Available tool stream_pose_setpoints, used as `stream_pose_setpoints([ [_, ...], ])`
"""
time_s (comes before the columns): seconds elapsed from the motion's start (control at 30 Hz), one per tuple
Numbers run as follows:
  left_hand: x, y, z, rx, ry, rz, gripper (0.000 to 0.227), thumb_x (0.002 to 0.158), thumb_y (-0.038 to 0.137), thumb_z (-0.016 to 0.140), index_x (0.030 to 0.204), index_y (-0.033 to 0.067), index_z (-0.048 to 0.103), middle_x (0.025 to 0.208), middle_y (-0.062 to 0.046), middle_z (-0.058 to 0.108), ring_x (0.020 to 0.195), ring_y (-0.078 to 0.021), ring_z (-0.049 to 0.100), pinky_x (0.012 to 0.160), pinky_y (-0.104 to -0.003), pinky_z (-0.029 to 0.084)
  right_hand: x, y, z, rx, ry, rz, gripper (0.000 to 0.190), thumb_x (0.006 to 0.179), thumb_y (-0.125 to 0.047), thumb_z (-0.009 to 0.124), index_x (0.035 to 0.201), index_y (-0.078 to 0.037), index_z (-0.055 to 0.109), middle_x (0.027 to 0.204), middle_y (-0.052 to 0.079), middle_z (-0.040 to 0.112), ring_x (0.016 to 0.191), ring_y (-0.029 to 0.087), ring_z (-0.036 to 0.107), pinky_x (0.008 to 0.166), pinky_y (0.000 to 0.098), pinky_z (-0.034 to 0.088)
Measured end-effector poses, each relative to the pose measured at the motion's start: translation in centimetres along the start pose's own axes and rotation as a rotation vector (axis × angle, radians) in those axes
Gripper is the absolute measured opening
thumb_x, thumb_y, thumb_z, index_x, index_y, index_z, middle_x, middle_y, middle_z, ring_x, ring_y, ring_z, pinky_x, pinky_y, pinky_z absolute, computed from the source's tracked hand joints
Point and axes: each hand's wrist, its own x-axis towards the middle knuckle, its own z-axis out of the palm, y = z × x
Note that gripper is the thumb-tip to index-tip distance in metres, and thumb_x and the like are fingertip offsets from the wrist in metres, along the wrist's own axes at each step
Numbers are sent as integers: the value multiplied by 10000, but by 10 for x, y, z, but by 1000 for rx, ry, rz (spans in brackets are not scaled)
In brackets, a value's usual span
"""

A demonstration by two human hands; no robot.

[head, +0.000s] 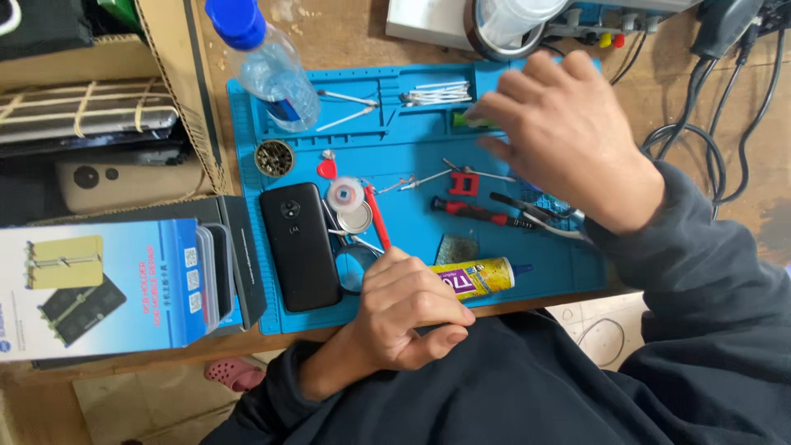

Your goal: The person applies adhesive from a tube onto a small red object, then uses scissors to trim a piece of clear tape. They wrap the tape around the object and place it on the workbench. The person then picks up a roll of solder and places it on the bench.

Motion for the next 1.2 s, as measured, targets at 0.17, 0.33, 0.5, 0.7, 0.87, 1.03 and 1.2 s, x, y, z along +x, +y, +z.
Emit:
stream_pose_setpoints([
  [0.17, -2, 1, -4, -22, -46, -22, 328, 1219, 387, 571, 1068, 187, 782, 946, 33, 805, 801, -205, 735, 820, -411, 441, 42, -11, -26, 566, 4, -142, 451, 1099, -601, 797, 1415, -278, 782, 1138, -19, 774, 1039, 295, 712, 829, 469, 517],
  [0.33, -2, 3, -9, -16, -29, -33, 334, 1230, 382, 562, 1055, 192, 774, 914, 45, 794, 785, -190, 743, 819, -393, 444, 91, -14, -57, 730, 159, -158, 711, 1130, -499, 905, 1671, -161, 590, 1286, 34, 767, 1115, 343, 745, 839, 524, 536],
  [0.5, -4, 4, -12, -18, -28, -77, 333, 1232, 388, 566, 1057, 202, 780, 922, 46, 794, 800, -204, 738, 822, -403, 464, 134, -4, -86, 791, 319, -76, 881, 1224, -400, 1092, 1798, -130, 480, 1127, -17, 729, 923, 275, 719, 655, 490, 456],
  [0.7, -8, 4, -11, -23, -43, -87, 273, 1201, 347, 621, 1049, 188, 784, 951, 49, 823, 815, -209, 735, 846, -412, 486, 158, -14, -92, 756, 308, -182, 685, 1259, -446, 920, 1741, -238, 480, 998, -21, 800, 830, 373, 751, 570, 529, 428],
  [0.87, -10, 4, -8, -28, -57, -102, 274, 1203, 367, 621, 1046, 206, 778, 952, 49, 826, 820, -211, 721, 847, -423, 482, 163, -25, -104, 624, 359, -148, 1021, 1065, -871, 965, 1725, -272, 466, 1361, 27, 777, 1035, 295, 830, 551, 410, 510],
  [1.03, -6, 6, -7, 6, -47, -81, 325, 1210, 391, 594, 1020, 197, 774, 903, 39, 801, 761, -219, 700, 818, -411, 456, 182, -25, -98, 754, 443, -219, 610, 1130, -563, 947, 1440, -198, 569, 1198, 47, 818, 733, 414, 709, 509, 530, 445],
  [1.2, -12, 4, -5, -9, -43, -133, 369, 1212, 429, 579, 1009, 209, 795, 893, 32, 791, 775, -209, 715, 835, -424, 471, 170, 4, -98, 839, 370, -244, 459, 1107, -417, 974, 1267, -179, 616, 1002, 67, 803, 762, 376, 763, 541, 551, 489],
])
